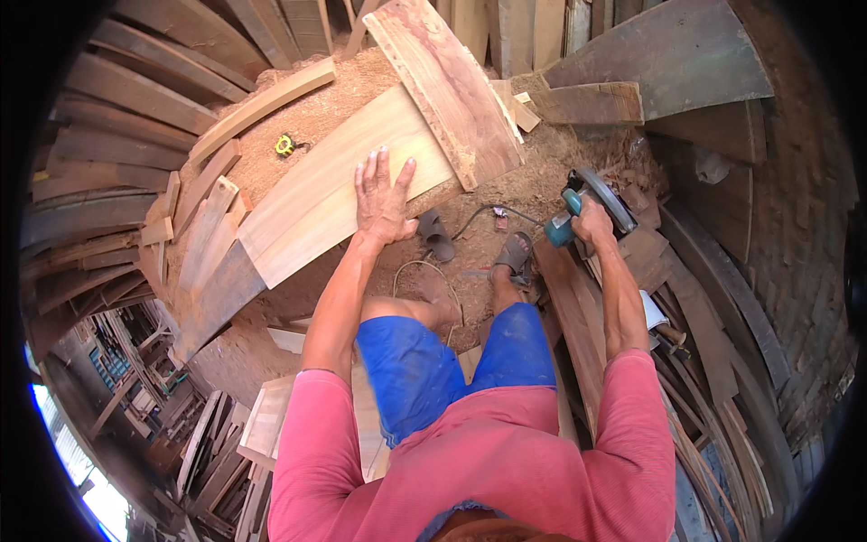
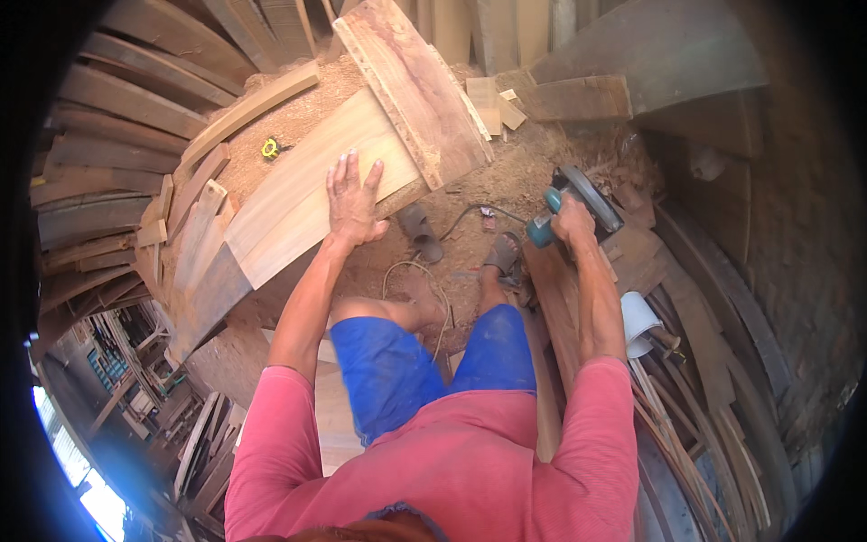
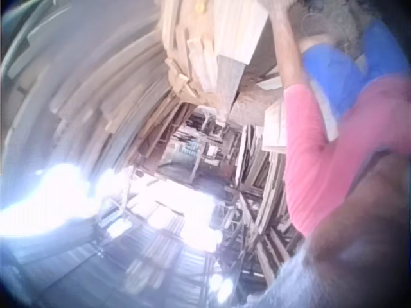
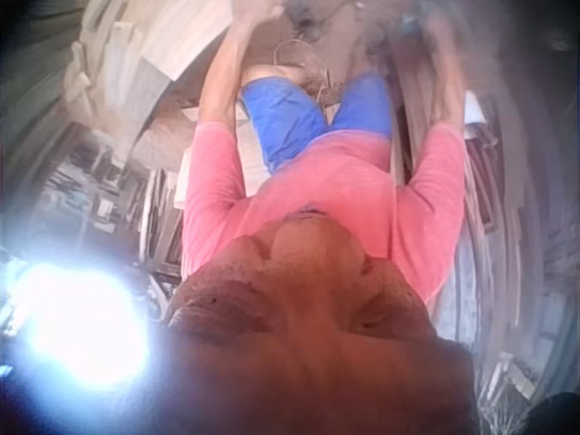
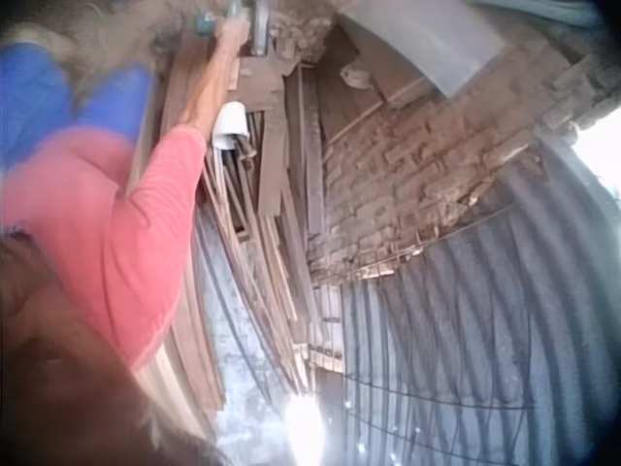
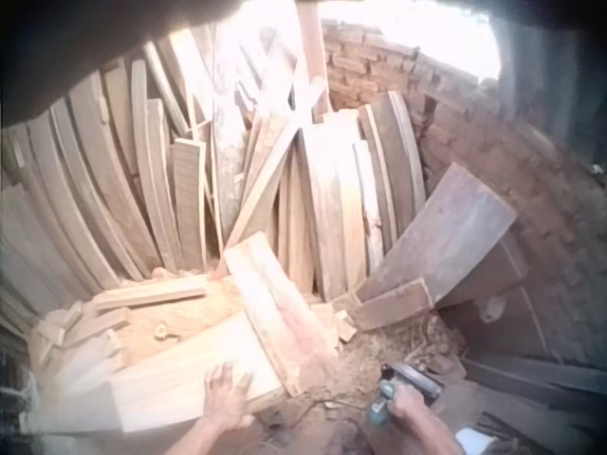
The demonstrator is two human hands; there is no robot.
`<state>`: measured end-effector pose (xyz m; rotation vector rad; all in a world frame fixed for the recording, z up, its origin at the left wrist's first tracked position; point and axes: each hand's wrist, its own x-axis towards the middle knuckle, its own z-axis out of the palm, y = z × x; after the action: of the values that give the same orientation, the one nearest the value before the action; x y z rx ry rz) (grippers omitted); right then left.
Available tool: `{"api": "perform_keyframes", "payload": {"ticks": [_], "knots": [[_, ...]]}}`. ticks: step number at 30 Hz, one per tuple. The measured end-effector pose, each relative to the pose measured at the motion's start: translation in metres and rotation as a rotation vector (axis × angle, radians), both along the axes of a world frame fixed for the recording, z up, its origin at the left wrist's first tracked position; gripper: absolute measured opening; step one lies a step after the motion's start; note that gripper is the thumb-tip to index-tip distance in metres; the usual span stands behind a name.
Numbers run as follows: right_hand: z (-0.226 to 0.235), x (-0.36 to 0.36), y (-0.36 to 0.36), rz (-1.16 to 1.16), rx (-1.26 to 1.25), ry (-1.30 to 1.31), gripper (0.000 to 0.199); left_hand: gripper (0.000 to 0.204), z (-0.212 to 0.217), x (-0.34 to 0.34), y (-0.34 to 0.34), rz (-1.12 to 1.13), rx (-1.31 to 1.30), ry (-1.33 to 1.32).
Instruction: The person measures and cuts wooden planks using a circular saw in a cluttered workshop. They repeatedly measure the wood with a tape measure, position it on a workbench, and cut it to size.
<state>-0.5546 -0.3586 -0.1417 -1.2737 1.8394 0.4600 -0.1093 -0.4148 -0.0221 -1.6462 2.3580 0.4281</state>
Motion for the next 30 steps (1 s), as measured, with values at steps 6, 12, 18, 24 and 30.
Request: {"api": "perform_keyframes", "payload": {"ticks": [6, 12, 18, 24, 30], "knots": [[-0.094, -0.013, -0.004, 0.011, -0.03, 0.082, 0.033, 0.124, -0.015, 0.006, 0.003, -0.032, -0.099, 0.086], [-0.164, -0.014, -0.015, 0.106, 0.034, 0.225, 0.032, 0.123, -0.023, 0.011, 0.006, -0.05, -0.115, 0.075], [-0.242, -0.006, -0.012, 0.259, -0.003, 0.284, 0.02, 0.122, -0.032, 0.012, 0.0, -0.082, -0.19, 0.119], [-0.282, 0.063, 0.018, 0.311, -0.035, 0.06, 0.023, 0.122, -0.031, 0.015, 0.003, -0.067, -0.159, 0.116], [-0.272, 0.124, 0.025, 0.31, -0.027, -0.093, 0.03, 0.123, -0.029, 0.013, 0.002, -0.049, -0.127, 0.12]]}}
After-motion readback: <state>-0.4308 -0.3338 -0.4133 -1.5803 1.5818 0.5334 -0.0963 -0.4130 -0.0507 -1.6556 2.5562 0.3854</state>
